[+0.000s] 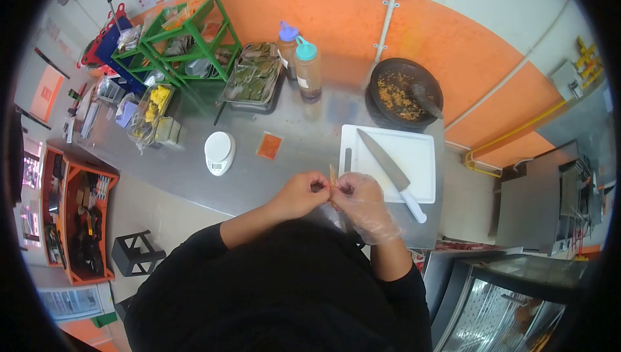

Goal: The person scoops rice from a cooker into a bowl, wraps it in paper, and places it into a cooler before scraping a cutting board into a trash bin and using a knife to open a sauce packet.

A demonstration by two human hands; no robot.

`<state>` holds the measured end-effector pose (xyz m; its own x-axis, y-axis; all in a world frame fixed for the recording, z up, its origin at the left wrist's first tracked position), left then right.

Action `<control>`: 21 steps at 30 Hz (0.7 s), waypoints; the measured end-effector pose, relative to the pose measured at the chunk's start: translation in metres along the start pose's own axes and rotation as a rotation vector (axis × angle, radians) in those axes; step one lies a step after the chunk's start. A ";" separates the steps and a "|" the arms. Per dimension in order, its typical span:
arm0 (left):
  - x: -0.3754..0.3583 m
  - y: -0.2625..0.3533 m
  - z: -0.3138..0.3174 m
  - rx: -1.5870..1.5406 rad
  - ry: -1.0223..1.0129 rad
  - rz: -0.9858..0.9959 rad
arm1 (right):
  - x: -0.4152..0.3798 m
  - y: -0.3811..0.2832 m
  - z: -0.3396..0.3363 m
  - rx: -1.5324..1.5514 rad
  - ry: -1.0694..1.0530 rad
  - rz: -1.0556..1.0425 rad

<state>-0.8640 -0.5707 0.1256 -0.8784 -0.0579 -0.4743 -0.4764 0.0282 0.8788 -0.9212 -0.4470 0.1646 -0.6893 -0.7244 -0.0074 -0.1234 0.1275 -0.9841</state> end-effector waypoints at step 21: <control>-0.010 0.015 -0.012 0.340 0.297 0.037 | -0.006 0.014 -0.027 -0.686 0.346 -0.085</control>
<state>-0.8622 -0.5818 0.1443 -0.8700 -0.3330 -0.3635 -0.4734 0.3588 0.8044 -0.9381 -0.4227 0.1558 -0.8277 -0.5119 0.2300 -0.5228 0.5541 -0.6478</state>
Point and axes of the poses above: each hand's wrist, its own x-axis towards the middle knuckle, its own z-axis out of the palm, y = z × x, the point moved 8 cm from there along x, towards the middle knuckle, and after that the axes turned 14 degrees about -z, right-handed, at the moved point
